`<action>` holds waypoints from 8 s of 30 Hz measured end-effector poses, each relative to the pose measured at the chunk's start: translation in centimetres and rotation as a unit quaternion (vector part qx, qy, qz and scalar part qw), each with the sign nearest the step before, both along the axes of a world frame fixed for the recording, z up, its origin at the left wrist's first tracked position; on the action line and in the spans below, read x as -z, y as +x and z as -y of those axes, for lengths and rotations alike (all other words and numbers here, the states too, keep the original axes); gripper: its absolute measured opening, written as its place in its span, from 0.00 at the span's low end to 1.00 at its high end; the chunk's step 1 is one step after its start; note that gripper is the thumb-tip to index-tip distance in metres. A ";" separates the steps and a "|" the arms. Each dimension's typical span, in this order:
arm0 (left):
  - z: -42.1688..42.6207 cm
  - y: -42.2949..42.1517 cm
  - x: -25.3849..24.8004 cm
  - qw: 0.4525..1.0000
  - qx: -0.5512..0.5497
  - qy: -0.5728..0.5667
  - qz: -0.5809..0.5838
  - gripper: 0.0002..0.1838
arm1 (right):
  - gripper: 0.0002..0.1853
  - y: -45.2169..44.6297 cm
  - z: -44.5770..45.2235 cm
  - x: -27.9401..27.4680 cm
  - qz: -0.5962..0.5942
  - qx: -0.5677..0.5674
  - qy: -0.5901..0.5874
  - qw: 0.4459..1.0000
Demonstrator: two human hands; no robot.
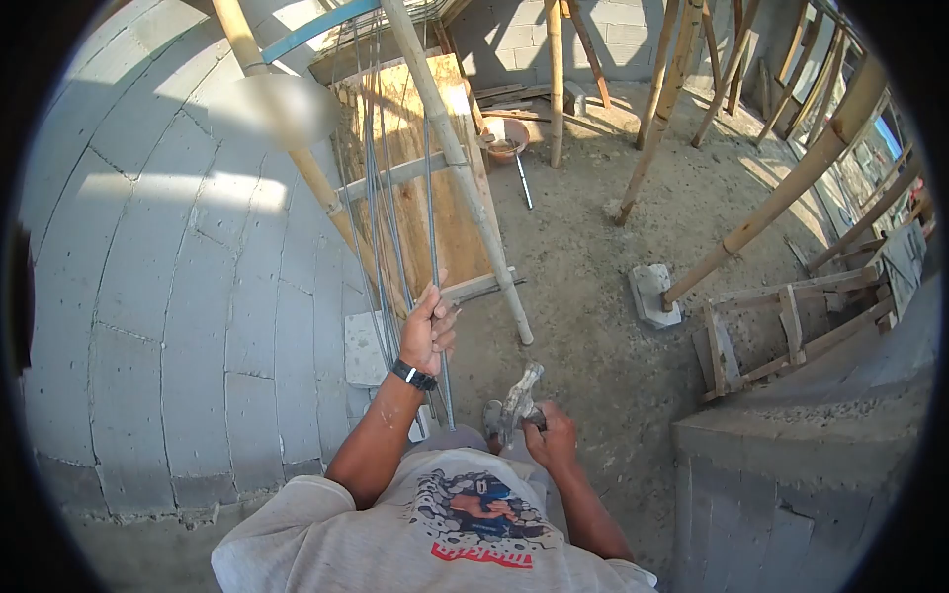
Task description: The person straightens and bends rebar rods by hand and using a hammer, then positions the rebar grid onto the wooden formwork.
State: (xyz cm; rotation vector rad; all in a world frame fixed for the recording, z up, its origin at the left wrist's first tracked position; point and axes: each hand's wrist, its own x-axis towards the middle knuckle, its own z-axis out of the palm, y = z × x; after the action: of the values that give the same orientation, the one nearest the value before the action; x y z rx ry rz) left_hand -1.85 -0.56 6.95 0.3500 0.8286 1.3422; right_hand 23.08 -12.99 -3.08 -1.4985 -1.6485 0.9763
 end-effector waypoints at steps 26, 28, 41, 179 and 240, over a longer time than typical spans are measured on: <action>-0.9 -0.9 6.3 0.991 0.069 -0.070 0.089 0.29 | 0.12 -15.1 2.3 -1.5 -0.233 0.356 -0.126 0.896; -0.9 -1.0 6.7 0.989 0.071 -0.080 0.101 0.29 | 0.13 -15.9 3.2 -1.3 -0.251 0.370 -0.154 0.881; -0.5 -1.8 5.2 0.987 0.082 -0.080 0.115 0.29 | 0.13 -18.4 3.5 -3.6 -0.266 0.400 -0.119 0.869; -1.8 -2.1 -2.3 0.980 0.086 0.015 0.177 0.16 | 0.31 -21.1 10.1 0.1 -0.390 0.348 0.214 0.826; -4.1 -2.7 -5.7 0.981 0.080 0.033 0.176 0.16 | 0.24 -22.4 2.3 -6.2 -0.312 0.291 0.372 0.825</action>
State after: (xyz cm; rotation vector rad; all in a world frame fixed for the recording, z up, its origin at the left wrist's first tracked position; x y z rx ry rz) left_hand -4.59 3.49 12.67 0.2168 0.4526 1.2357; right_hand 0.66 -15.25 3.13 -0.8866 -0.8292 0.3275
